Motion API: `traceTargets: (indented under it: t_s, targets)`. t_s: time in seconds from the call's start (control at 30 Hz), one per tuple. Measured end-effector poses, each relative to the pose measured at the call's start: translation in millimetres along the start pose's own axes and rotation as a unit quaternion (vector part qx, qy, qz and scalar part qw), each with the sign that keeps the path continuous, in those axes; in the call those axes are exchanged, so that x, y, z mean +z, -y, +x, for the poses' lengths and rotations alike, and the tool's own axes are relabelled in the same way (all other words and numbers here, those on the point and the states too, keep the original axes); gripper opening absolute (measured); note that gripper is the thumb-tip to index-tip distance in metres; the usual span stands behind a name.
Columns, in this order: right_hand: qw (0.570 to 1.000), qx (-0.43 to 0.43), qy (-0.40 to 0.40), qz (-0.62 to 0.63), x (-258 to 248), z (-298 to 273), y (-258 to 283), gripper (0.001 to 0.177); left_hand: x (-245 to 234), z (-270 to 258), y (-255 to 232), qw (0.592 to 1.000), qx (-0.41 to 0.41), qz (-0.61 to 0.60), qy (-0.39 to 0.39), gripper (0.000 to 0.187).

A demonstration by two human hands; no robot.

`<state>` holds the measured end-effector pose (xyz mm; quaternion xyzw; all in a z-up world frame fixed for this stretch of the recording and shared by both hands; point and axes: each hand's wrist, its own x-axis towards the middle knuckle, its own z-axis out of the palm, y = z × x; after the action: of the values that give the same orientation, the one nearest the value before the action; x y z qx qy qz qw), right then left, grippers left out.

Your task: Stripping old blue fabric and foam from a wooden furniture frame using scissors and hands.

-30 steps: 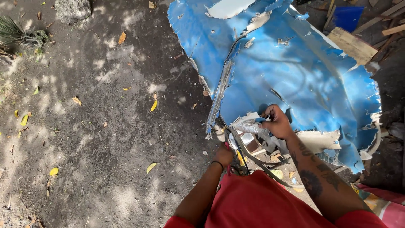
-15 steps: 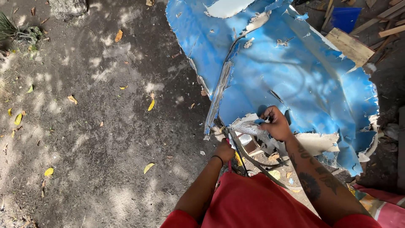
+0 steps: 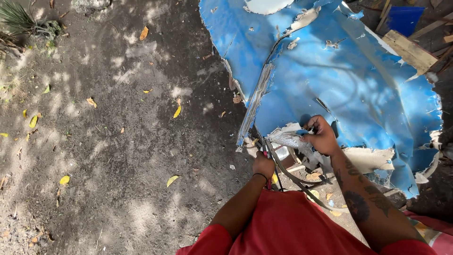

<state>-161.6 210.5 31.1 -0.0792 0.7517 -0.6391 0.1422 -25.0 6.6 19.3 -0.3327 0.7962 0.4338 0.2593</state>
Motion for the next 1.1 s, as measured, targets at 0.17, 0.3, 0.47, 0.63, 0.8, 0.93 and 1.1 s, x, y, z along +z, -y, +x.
traceTargets:
  t_s: [0.17, 0.3, 0.47, 0.63, 0.8, 0.93, 1.1]
  targets:
    - [1.000, 0.013, -0.010, 0.007, 0, -1, -8, 0.050, 0, -13, -9, 0.996, -0.030, -0.085, -0.007, 0.039]
    - [1.000, 0.015, -0.014, 0.000, 0, -1, -6, 0.050, 3, -4, -2, 0.993, -0.019, -0.116, -0.005, 0.039]
    - [1.000, 0.021, -0.019, 0.010, 1, -2, -4, 0.046, 14, 3, 4, 0.994, -0.027, -0.109, -0.018, 0.040]
    - [1.000, 0.018, -0.020, 0.008, 1, 0, -6, 0.045, 15, -4, -10, 0.994, -0.043, -0.092, -0.041, 0.042]
    - [1.000, 0.015, -0.011, 0.000, 1, 2, -2, 0.045, 22, 14, -3, 0.998, -0.029, -0.041, -0.029, 0.037]
    - [1.000, 0.014, -0.005, -0.002, 0, -3, -7, 0.045, 17, 11, 13, 1.000, 0.022, -0.013, -0.010, 0.042]
    - [1.000, -0.005, 0.000, 0.005, -2, 0, -6, 0.046, 23, 35, 22, 0.999, 0.040, 0.003, -0.005, 0.045]
